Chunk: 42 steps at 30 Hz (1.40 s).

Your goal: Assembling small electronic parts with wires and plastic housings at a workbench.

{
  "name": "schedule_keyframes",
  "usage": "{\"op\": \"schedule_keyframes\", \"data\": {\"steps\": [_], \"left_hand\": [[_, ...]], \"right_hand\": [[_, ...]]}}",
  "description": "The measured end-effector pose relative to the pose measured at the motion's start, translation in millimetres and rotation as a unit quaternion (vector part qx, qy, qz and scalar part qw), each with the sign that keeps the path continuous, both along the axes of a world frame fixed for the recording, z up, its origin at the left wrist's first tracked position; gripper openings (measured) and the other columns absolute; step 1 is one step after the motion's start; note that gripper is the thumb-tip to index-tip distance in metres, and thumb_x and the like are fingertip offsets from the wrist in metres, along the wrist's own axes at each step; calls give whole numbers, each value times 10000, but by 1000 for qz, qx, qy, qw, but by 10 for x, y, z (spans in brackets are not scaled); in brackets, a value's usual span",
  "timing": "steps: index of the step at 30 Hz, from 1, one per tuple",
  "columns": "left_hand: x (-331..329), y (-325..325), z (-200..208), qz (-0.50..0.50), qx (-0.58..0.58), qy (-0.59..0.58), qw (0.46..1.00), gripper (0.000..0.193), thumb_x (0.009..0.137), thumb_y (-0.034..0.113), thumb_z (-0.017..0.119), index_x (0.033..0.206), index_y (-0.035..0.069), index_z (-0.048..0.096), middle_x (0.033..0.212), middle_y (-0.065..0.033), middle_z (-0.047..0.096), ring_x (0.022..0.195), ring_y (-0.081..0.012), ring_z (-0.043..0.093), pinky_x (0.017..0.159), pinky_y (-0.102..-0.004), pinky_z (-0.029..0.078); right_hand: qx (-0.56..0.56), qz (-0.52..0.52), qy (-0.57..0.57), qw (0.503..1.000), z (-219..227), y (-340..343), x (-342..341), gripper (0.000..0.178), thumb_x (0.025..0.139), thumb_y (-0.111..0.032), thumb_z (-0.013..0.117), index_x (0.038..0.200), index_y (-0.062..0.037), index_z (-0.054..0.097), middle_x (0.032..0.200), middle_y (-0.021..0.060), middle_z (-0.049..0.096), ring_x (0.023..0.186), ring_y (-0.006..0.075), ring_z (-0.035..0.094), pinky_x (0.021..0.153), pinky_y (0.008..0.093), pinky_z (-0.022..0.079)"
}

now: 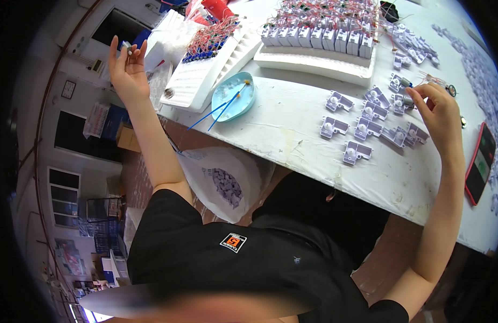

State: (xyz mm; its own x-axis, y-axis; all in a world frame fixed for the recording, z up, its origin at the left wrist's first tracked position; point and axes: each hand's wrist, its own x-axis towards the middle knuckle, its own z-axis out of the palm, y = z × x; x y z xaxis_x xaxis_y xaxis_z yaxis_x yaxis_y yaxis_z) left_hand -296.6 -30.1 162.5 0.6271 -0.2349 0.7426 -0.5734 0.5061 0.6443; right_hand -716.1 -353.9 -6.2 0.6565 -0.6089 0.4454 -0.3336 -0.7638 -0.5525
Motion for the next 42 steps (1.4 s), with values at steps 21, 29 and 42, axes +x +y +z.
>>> {"op": "schedule_keyframes", "data": {"steps": [21, 29, 42], "left_hand": [[-2826, -2889, -507, -568, 247, 112, 777, 359, 963, 73, 595, 1301, -36, 546, 929, -93, 683, 798, -166, 681, 892, -381, 585], [-2879, -2472, -1413, -485, 425, -77, 760, 455, 933, 102, 698, 1320, -45, 509, 915, -126, 676, 842, -186, 707, 786, -324, 611], [-2805, -1788, -1590, -566, 443, -178, 673, 231, 873, 19, 724, 1102, 34, 698, 997, -26, 685, 879, -90, 642, 801, -248, 530]], "right_hand": [[80, -52, -73, 993, 14, -522, -1004, 263, 971, -223, 625, 1184, -89, 704, 902, 50, 694, 858, 114, 631, 757, 268, 474], [-41, -112, 88, 989, -353, -607, -1121, 459, 837, -21, 613, 1292, -74, 635, 1174, 153, 691, 1104, 289, 629, 949, 363, 468], [-55, -145, -239, 958, 34, 636, -978, 258, 954, -146, 665, 1203, -89, 704, 1085, 87, 711, 998, 168, 650, 785, 318, 530]]}}
